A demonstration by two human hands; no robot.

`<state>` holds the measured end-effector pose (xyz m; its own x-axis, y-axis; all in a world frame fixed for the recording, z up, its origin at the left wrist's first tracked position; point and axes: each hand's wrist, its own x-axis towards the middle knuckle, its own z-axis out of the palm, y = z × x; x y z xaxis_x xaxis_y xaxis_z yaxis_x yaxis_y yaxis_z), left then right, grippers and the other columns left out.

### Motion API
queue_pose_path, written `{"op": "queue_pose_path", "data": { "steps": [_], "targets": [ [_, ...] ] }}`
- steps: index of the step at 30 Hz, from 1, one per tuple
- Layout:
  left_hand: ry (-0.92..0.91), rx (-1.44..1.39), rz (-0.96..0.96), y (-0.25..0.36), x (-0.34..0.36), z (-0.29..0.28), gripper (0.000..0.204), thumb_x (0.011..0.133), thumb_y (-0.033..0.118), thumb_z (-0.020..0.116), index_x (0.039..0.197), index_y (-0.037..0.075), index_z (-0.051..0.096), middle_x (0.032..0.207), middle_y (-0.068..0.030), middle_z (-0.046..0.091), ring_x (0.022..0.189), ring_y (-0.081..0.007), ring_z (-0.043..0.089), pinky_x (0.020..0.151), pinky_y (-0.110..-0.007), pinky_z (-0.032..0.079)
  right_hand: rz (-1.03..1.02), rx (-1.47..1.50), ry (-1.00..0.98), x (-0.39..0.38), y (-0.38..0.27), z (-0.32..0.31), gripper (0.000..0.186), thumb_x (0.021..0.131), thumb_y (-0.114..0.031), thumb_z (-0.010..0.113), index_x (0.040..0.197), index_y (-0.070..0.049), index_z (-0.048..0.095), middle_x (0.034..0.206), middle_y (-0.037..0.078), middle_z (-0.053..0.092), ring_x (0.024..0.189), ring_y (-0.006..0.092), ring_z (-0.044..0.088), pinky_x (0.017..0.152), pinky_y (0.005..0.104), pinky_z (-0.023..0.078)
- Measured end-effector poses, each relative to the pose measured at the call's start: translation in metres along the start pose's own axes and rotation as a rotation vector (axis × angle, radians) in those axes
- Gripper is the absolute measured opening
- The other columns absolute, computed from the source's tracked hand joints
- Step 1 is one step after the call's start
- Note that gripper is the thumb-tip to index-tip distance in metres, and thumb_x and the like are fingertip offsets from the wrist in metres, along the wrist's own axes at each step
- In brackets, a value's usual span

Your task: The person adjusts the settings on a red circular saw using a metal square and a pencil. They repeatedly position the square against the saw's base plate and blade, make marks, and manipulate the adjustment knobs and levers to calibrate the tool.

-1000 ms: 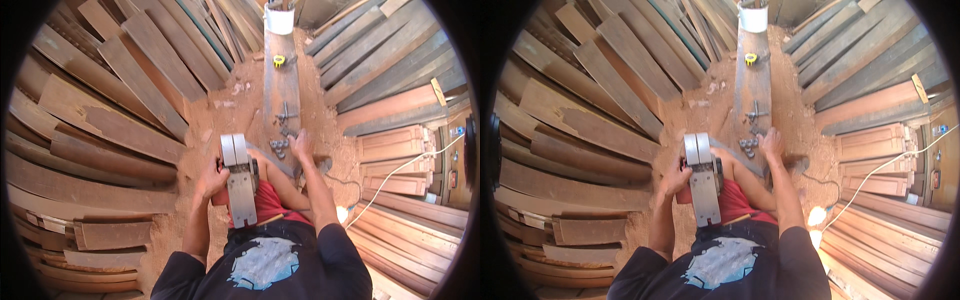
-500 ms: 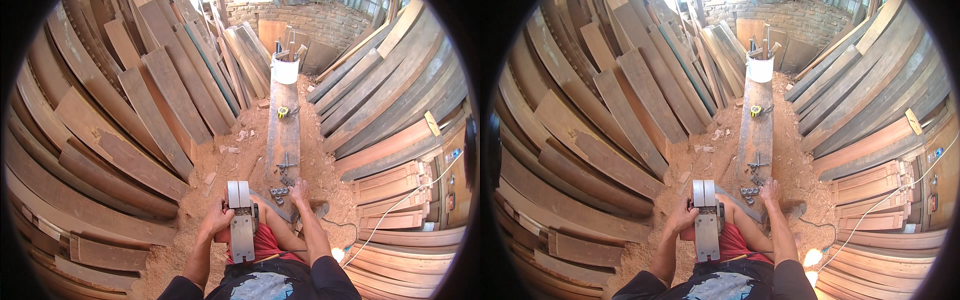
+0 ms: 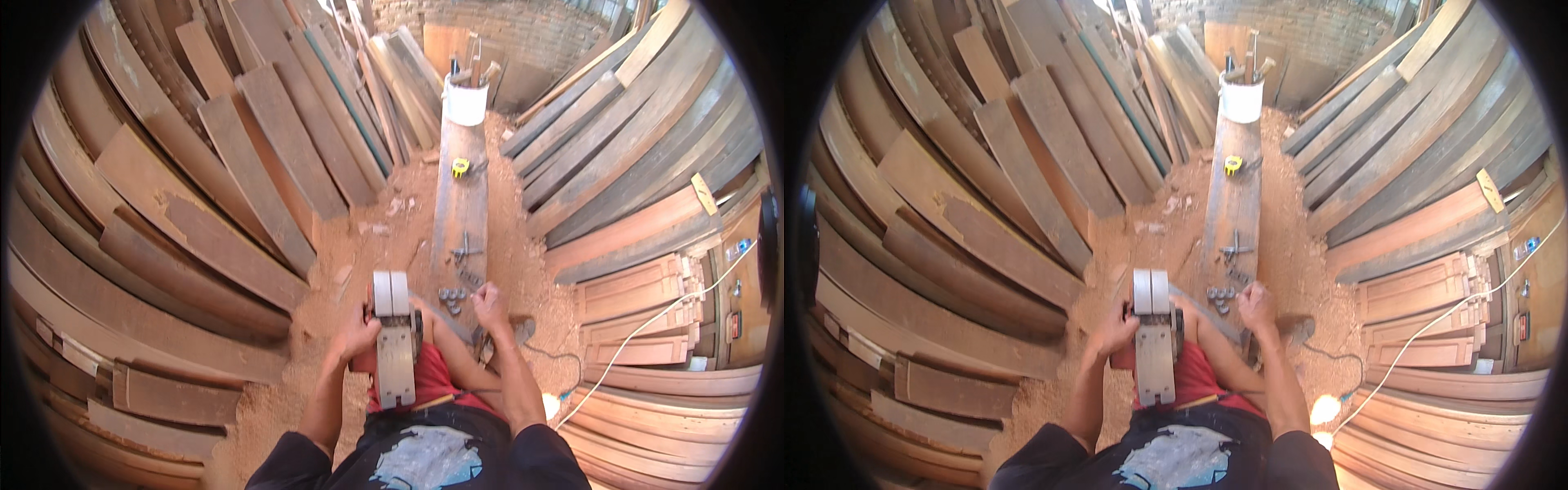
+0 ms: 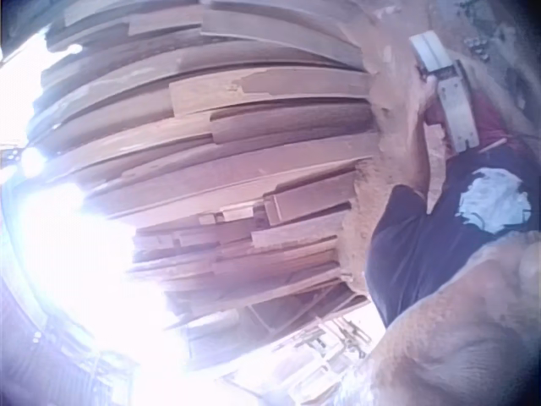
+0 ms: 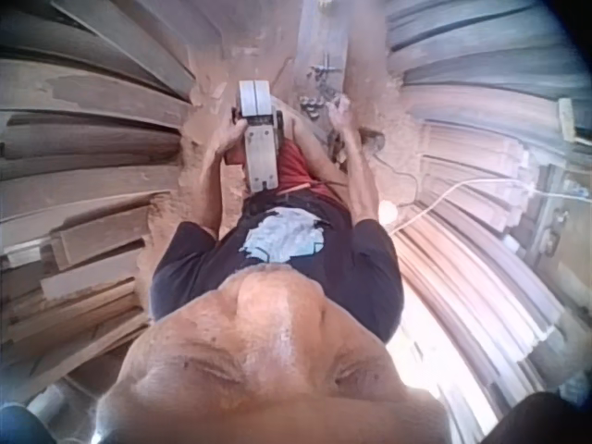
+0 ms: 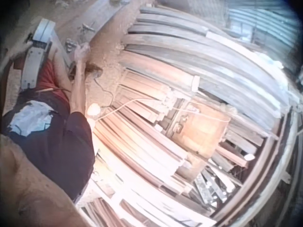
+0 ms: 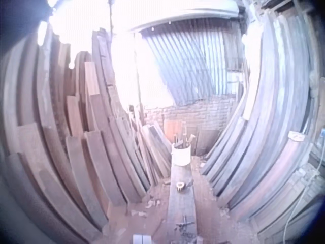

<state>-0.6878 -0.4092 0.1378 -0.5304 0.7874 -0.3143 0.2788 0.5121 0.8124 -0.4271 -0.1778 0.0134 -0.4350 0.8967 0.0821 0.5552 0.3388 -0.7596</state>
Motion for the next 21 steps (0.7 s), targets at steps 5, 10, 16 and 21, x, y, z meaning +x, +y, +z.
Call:
{"op": "queue_pose_path", "data": {
  "steps": [5,10,16,21],
  "targets": [
    [-0.049,-0.072,0.026,-0.030,0.000,-0.005,0.055,0.086,0.028,0.052,0.129,-0.007,0.053,0.115,-0.0236,0.064,0.111,-0.0311,0.061,0.097,-0.040,0.047,0.327,0.496,-0.154,-0.050,-0.011,-0.030,0.018,0.088,-0.014,0.071,0.081,-0.005,0.057,0.071,0.007,0.060,0.066,0.0198,0.059,0.063,0.0327,0.047],
    [-0.061,-0.129,-0.028,-0.009,-0.005,-0.011,0.047,0.095,0.028,0.047,0.128,-0.005,0.054,0.112,-0.0202,0.064,0.104,-0.0264,0.060,0.093,-0.038,0.046,0.362,0.903,-0.172,-0.102,-0.029,-0.036,0.015,0.093,-0.012,0.070,0.086,-0.007,0.057,0.071,-0.003,0.055,0.067,0.0040,0.051,0.059,0.0213,0.041],
    [0.219,-0.238,0.151,0.001,-0.012,0.001,0.047,0.107,0.035,0.037,0.125,-0.004,0.055,0.115,-0.0197,0.064,0.109,-0.0251,0.059,0.096,-0.038,0.045,0.335,0.731,-0.200,-0.112,-0.044,-0.037,0.019,0.091,-0.012,0.074,0.100,-0.004,0.060,0.079,-0.003,0.059,0.067,0.0034,0.051,0.061,0.0204,0.042],
    [0.450,-0.401,0.370,0.007,-0.019,0.012,0.027,0.105,0.023,0.046,0.101,0.000,0.059,0.118,-0.0190,0.065,0.112,-0.0262,0.058,0.099,-0.040,0.044,0.315,1.291,-0.161,-0.099,-0.105,-0.051,0.022,0.091,-0.005,0.072,0.110,-0.002,0.063,0.090,-0.001,0.065,0.078,0.0059,0.059,0.073,0.0212,0.050]
  ]
}}
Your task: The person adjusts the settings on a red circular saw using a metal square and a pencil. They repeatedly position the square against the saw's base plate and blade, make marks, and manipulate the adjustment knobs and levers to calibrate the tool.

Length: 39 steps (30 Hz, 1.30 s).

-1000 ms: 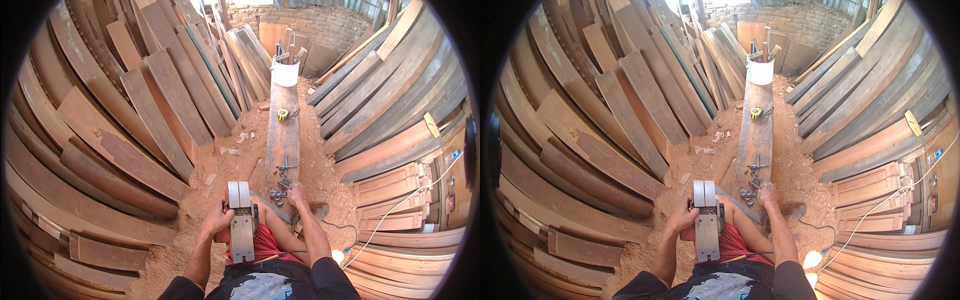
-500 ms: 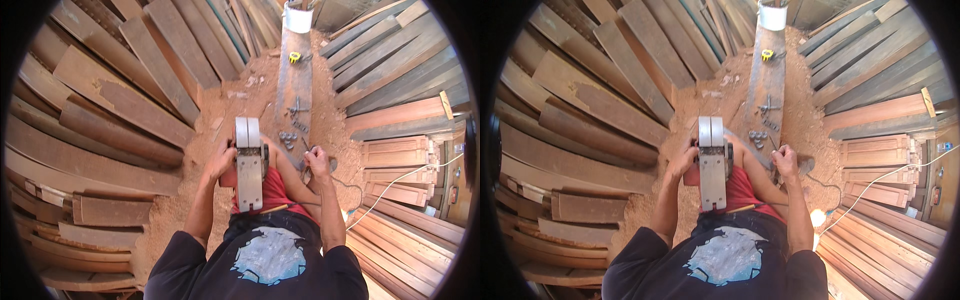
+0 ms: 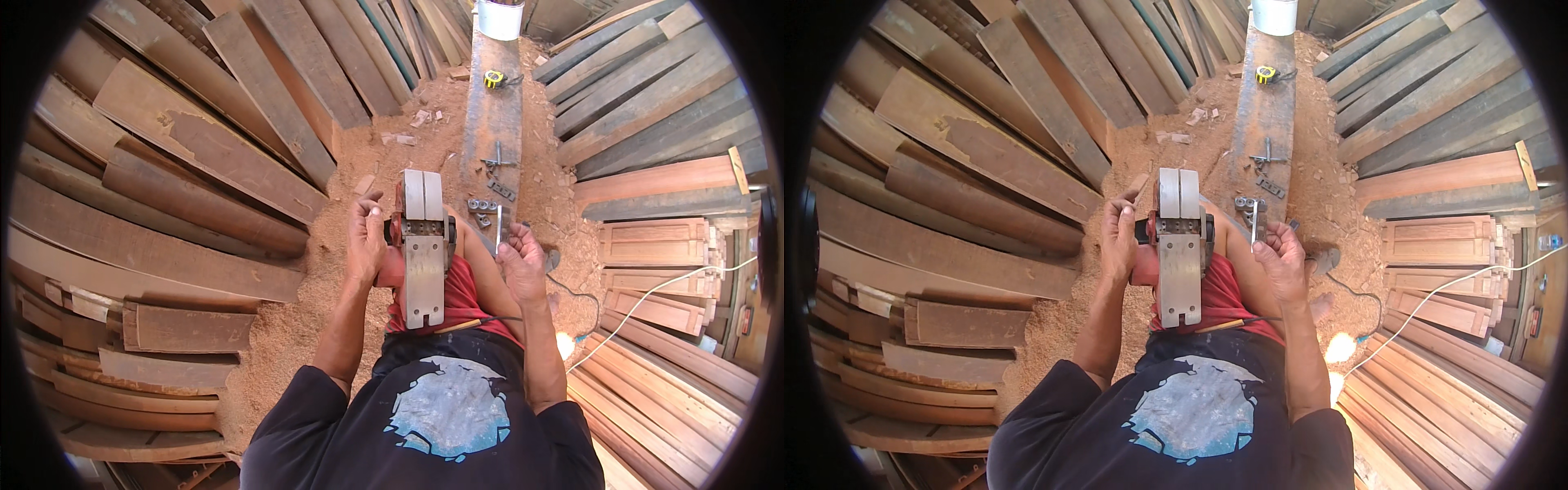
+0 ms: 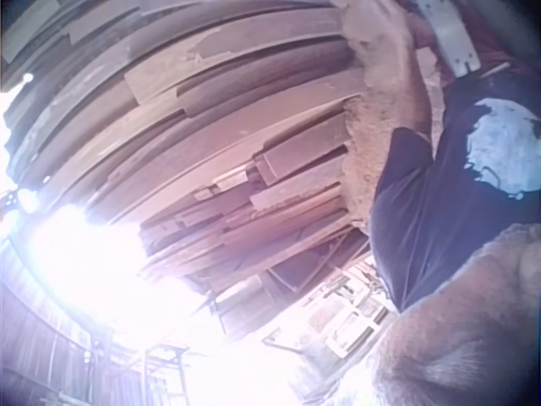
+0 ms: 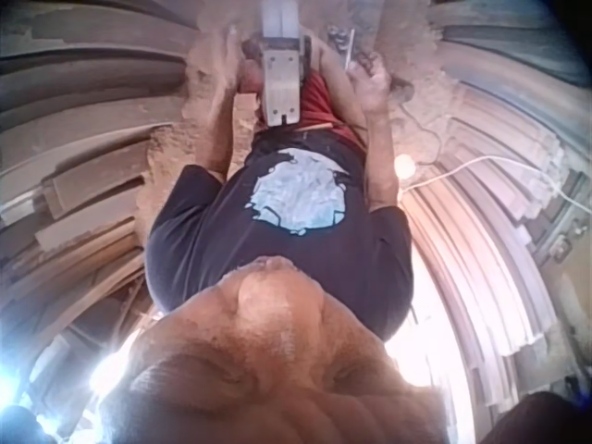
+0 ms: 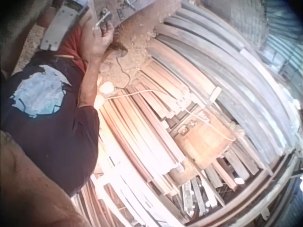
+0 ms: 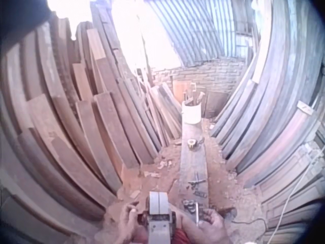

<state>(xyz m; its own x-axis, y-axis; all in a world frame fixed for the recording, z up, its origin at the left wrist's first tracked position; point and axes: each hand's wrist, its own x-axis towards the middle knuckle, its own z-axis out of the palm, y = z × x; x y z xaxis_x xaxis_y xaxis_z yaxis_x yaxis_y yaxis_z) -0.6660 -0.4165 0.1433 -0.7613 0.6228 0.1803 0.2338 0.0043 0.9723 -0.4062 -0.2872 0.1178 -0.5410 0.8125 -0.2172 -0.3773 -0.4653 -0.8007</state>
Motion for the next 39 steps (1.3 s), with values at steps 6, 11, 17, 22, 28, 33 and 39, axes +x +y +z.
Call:
{"op": "queue_pose_path", "data": {
  "steps": [6,11,17,22,28,33,39],
  "targets": [
    [-0.201,0.255,0.186,0.020,-0.003,-0.007,0.019,0.096,0.013,0.061,0.078,0.005,0.061,0.116,-0.0151,0.067,0.108,-0.0281,0.059,0.097,-0.040,0.044,0.045,0.094,-0.184,-0.006,-0.007,0.048,0.027,0.093,0.003,0.068,0.119,-0.004,0.065,0.101,0.001,0.071,0.093,0.0091,0.065,0.088,0.0263,0.052],
    [-0.340,0.367,0.404,0.038,-0.003,-0.009,0.021,0.081,0.026,0.076,0.089,0.008,0.069,0.126,-0.0160,0.063,0.120,-0.0356,0.053,0.103,-0.048,0.039,0.017,-0.018,-0.249,0.000,0.014,0.059,0.021,0.095,0.001,0.067,0.115,-0.005,0.069,0.105,0.003,0.072,0.100,0.0109,0.065,0.092,0.0282,0.053],
    [-0.524,0.481,0.403,0.041,0.001,-0.007,0.033,0.079,0.032,0.080,0.101,0.009,0.072,0.140,-0.0171,0.055,0.132,-0.0395,0.043,0.109,-0.054,0.033,0.069,-0.015,-0.232,0.005,0.012,0.091,0.020,0.097,-0.004,0.066,0.117,-0.003,0.067,0.104,0.005,0.073,0.093,0.0112,0.067,0.087,0.0292,0.055],
    [-0.522,0.326,0.353,0.027,0.005,-0.007,0.018,0.082,0.018,0.079,0.091,0.008,0.067,0.142,-0.0155,0.055,0.131,-0.0383,0.044,0.109,-0.051,0.035,-0.052,-0.079,-0.240,0.008,0.027,0.088,0.021,0.098,-0.009,0.067,0.118,-0.003,0.066,0.101,0.003,0.072,0.084,0.0095,0.066,0.080,0.0267,0.056],
    [-0.522,0.305,0.329,0.025,0.005,-0.008,0.017,0.085,0.016,0.076,0.086,0.008,0.062,0.142,-0.0154,0.055,0.130,-0.0362,0.046,0.110,-0.048,0.035,0.012,-0.199,-0.158,0.003,0.019,0.071,0.021,0.098,-0.008,0.067,0.118,-0.001,0.065,0.100,0.003,0.070,0.086,0.0079,0.064,0.081,0.0248,0.054],
    [-0.526,0.293,0.303,0.022,0.007,-0.009,0.015,0.083,0.012,0.076,0.088,0.008,0.063,0.142,-0.0152,0.055,0.130,-0.0365,0.046,0.110,-0.048,0.036,-0.004,-0.246,-0.130,0.002,0.019,0.070,0.015,0.098,-0.005,0.066,0.111,0.001,0.065,0.099,0.003,0.070,0.088,0.0072,0.064,0.083,0.0226,0.053],
    [-0.296,0.159,0.105,-0.001,0.000,-0.010,0.024,0.093,0.016,0.067,0.115,0.005,0.064,0.144,-0.0216,0.051,0.135,-0.0360,0.046,0.114,-0.047,0.034,0.032,-0.129,-0.103,0.010,0.025,0.057,0.019,0.096,-0.003,0.068,0.112,0.003,0.063,0.100,0.005,0.070,0.089,0.0087,0.064,0.084,0.0231,0.054]
  ]
}}
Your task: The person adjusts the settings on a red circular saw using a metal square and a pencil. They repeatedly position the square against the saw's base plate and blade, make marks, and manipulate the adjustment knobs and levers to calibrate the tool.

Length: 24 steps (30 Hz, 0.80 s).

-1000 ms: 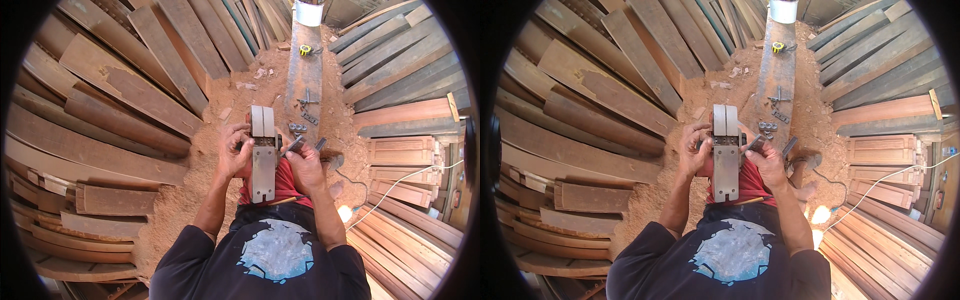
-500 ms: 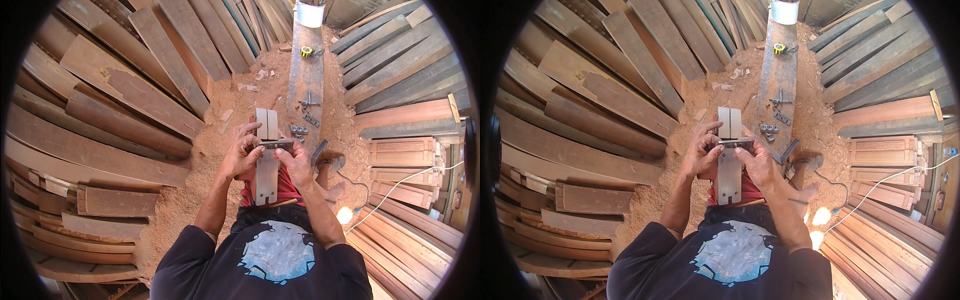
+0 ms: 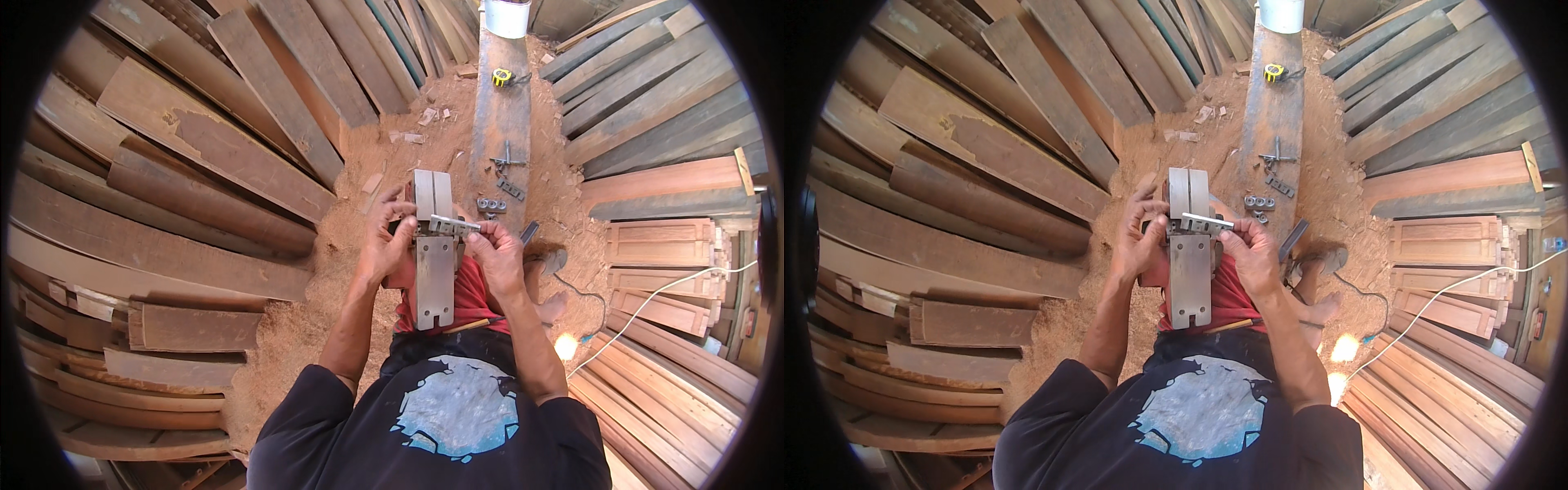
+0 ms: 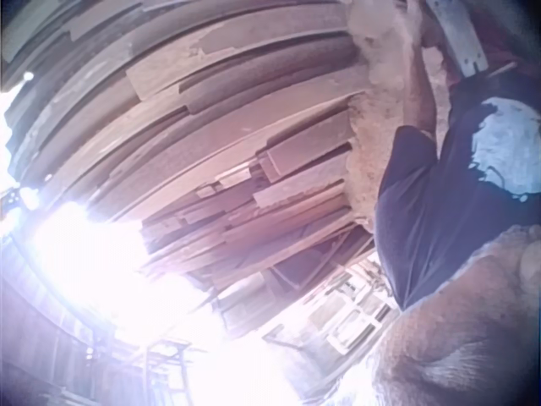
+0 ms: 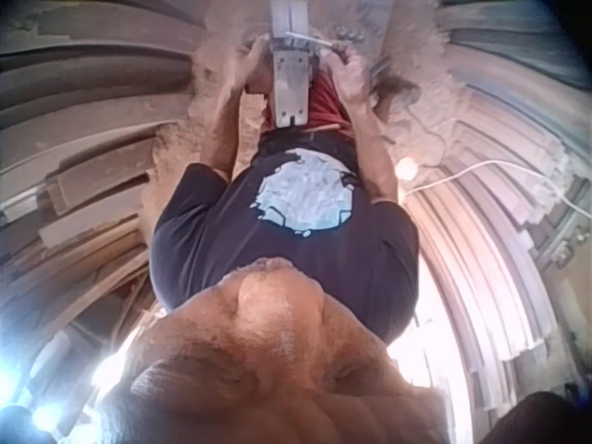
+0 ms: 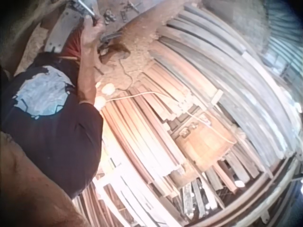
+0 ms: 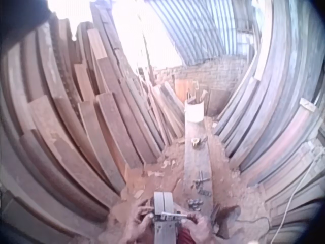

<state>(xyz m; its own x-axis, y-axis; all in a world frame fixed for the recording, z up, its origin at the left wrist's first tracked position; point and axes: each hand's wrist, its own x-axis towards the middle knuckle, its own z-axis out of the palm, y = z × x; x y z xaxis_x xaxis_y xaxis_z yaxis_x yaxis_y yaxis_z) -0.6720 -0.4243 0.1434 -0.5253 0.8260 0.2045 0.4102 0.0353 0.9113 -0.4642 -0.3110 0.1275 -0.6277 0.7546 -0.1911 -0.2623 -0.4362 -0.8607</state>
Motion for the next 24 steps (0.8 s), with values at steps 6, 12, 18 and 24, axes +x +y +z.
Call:
{"op": "queue_pose_path", "data": {
  "steps": [6,12,18,24],
  "targets": [
    [-0.020,-0.069,-0.362,-0.017,0.003,-0.007,0.053,0.095,0.013,0.055,0.144,-0.004,0.042,0.140,-0.0253,0.051,0.133,-0.0305,0.050,0.111,-0.041,0.039,0.063,-0.031,0.005,0.003,0.002,-0.013,0.018,0.095,-0.002,0.068,0.112,0.004,0.063,0.101,0.005,0.070,0.090,0.0104,0.066,0.084,0.0236,0.055],
    [-0.194,0.176,-0.393,0.005,0.012,-0.016,0.068,0.080,0.016,0.059,0.140,-0.012,0.042,0.129,-0.0279,0.060,0.119,-0.0345,0.062,0.105,-0.041,0.046,0.055,-0.005,0.049,0.005,0.002,-0.004,0.015,0.095,-0.002,0.068,0.107,0.002,0.062,0.099,0.007,0.070,0.090,0.0098,0.067,0.081,0.0213,0.055],
    [-0.213,0.041,-0.355,-0.011,0.011,-0.017,0.071,0.080,0.015,0.056,0.144,-0.011,0.038,0.134,-0.0251,0.058,0.125,-0.0317,0.057,0.107,-0.038,0.043,0.053,-0.036,0.057,0.008,0.008,-0.003,0.011,0.094,-0.001,0.068,0.102,0.001,0.060,0.091,0.008,0.071,0.077,0.0084,0.066,0.072,0.0204,0.055],
    [-0.275,-0.130,-0.387,-0.010,0.012,-0.022,0.076,0.077,0.008,0.051,0.150,-0.007,0.034,0.147,-0.0204,0.047,0.142,-0.0282,0.040,0.119,-0.035,0.028,0.044,-0.009,0.045,0.011,0.014,0.003,0.010,0.094,-0.001,0.068,0.100,0.001,0.061,0.085,0.008,0.071,0.069,0.0066,0.062,0.063,0.0196,0.051]
  ]
}}
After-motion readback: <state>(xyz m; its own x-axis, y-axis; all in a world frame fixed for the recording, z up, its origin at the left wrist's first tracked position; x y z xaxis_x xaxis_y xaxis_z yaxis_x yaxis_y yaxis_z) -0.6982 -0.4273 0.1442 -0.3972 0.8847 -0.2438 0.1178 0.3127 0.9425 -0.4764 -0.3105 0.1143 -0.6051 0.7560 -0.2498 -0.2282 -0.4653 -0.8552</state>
